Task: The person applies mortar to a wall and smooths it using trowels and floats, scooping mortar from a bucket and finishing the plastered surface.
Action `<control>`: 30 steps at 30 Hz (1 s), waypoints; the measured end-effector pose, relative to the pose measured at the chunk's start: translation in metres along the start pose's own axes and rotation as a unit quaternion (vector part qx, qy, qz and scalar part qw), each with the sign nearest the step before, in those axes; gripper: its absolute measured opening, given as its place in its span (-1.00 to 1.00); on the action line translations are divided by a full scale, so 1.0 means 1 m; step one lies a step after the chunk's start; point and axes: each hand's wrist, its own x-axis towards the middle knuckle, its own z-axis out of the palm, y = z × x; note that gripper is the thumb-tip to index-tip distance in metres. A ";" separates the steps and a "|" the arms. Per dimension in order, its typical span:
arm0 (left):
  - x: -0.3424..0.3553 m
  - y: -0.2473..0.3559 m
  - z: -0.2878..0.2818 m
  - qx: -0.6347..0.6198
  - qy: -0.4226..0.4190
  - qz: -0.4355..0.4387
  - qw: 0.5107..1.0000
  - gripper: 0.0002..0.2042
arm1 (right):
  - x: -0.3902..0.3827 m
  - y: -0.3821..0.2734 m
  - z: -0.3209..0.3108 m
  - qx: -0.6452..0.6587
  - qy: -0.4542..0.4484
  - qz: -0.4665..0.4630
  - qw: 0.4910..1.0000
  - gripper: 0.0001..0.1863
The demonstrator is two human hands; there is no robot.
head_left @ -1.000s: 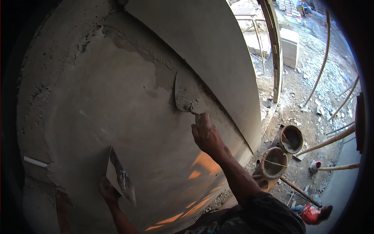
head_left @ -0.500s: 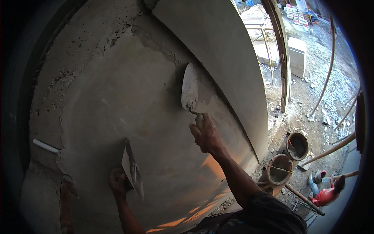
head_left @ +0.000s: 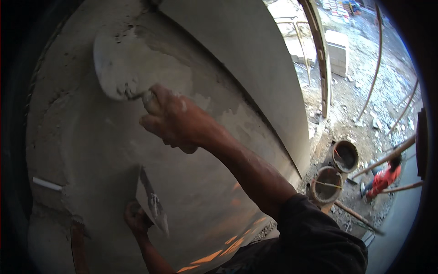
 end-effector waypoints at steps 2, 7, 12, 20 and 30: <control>0.004 -0.001 0.006 0.004 0.008 0.034 0.999 -0.57 | -0.001 0.069 0.006 -0.058 0.090 -0.077 0.991 -0.58; 0.010 0.006 0.012 0.026 0.001 0.086 0.996 -0.49 | -0.045 0.208 -0.010 -0.155 0.291 -0.018 0.944 -0.57; 0.007 -0.001 0.004 0.061 0.006 0.022 0.998 -0.43 | -0.032 0.233 -0.037 -0.187 0.329 0.020 0.926 -0.68; 0.008 0.011 0.012 0.037 0.014 0.024 0.999 -0.45 | -0.069 0.286 -0.016 -0.176 0.288 0.019 0.941 -0.67; 0.001 0.003 0.008 0.055 0.010 0.016 0.998 -0.49 | -0.037 0.200 -0.029 -0.202 0.313 -0.052 0.927 -0.66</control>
